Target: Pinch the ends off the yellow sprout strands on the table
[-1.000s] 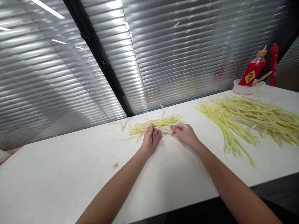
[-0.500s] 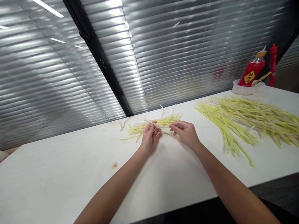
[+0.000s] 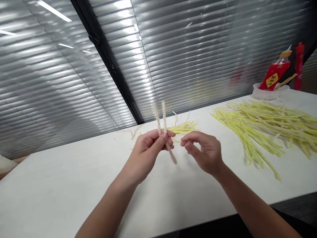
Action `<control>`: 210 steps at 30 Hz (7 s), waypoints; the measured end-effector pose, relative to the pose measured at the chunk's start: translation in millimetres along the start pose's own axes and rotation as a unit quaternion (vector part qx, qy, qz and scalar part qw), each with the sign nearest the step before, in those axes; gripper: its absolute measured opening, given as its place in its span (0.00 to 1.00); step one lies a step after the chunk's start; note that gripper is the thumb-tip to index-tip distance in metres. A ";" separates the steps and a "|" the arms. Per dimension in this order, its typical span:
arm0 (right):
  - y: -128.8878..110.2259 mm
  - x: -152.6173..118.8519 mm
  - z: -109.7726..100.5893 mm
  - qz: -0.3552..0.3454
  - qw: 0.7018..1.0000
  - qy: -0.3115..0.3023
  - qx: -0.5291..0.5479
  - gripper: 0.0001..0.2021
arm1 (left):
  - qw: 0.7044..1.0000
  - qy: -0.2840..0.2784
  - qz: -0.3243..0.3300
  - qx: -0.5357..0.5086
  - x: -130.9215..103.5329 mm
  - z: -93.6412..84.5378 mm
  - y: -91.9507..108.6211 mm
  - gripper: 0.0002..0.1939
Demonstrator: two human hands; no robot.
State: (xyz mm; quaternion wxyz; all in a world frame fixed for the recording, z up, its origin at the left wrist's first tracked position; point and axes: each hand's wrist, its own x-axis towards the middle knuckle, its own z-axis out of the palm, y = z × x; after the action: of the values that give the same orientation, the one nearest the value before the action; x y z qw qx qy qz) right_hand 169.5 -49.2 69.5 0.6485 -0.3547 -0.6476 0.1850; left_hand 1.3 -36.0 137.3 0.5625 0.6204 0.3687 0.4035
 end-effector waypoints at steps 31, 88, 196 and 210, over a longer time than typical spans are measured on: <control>3.5 -6.1 11.3 -0.176 0.959 -0.008 -0.220 0.12 | 0.992 0.041 0.011 0.120 -12.2 -10.5 12.3 0.03; -21.1 5.8 -13.9 0.115 0.992 0.005 0.059 0.07 | 0.958 -0.107 -0.064 0.257 -9.5 -9.9 5.2 0.15; 66.2 -17.1 30.6 0.105 0.855 -0.323 -0.392 0.11 | 0.893 0.244 -0.116 -0.360 51.1 17.0 -148.6 0.06; 72.8 -33.4 41.1 0.058 0.833 -0.252 -0.488 0.14 | 0.880 0.247 -0.081 -0.399 54.7 11.8 -152.7 0.05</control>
State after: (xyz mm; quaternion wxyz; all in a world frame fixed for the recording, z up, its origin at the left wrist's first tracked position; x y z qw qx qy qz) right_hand 142.4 -14.0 -8.9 0.1933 -0.6033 -0.7729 -0.0350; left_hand 33.7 23.7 -10.4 0.6838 0.1921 0.3521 0.6095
